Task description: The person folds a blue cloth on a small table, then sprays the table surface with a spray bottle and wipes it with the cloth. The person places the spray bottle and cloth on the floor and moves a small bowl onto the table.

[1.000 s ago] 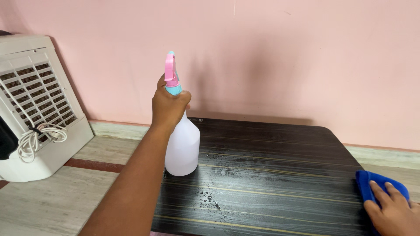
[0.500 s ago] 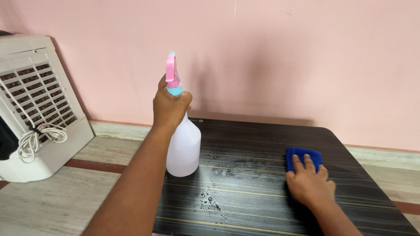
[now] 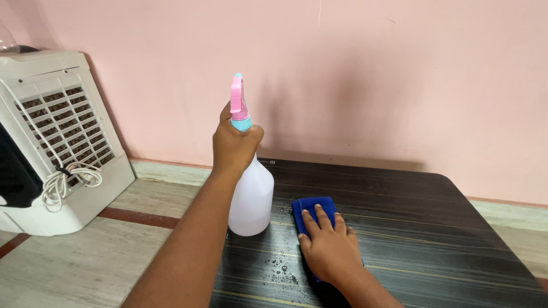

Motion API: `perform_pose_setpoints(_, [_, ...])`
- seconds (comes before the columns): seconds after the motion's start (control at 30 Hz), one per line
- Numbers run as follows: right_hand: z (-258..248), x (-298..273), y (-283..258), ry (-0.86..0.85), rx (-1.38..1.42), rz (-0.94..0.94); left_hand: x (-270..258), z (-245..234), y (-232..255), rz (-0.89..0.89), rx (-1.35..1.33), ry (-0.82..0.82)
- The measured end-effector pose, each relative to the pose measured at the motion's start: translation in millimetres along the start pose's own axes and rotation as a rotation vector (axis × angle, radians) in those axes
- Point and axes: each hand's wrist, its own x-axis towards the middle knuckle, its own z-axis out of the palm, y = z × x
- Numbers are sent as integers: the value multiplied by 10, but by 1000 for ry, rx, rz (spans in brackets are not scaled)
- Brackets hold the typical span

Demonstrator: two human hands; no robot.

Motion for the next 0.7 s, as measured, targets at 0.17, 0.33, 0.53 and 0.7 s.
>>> perform_pose_setpoints(0.17, [-31, 335, 159, -18, -31, 40, 39, 75, 4, 1, -8, 6])
perform_pose_setpoints(0.33, [-82, 640, 463, -35, -25, 116, 83, 185, 4, -22, 16, 7])
perform_pose_setpoints(0.53, [-63, 889, 1050, -27, -54, 221, 139, 327, -21, -35, -22, -9])
perform_pose_setpoints(0.7, [-32, 976, 1726, -18, -62, 330, 219, 410, -90, -39, -47, -28])
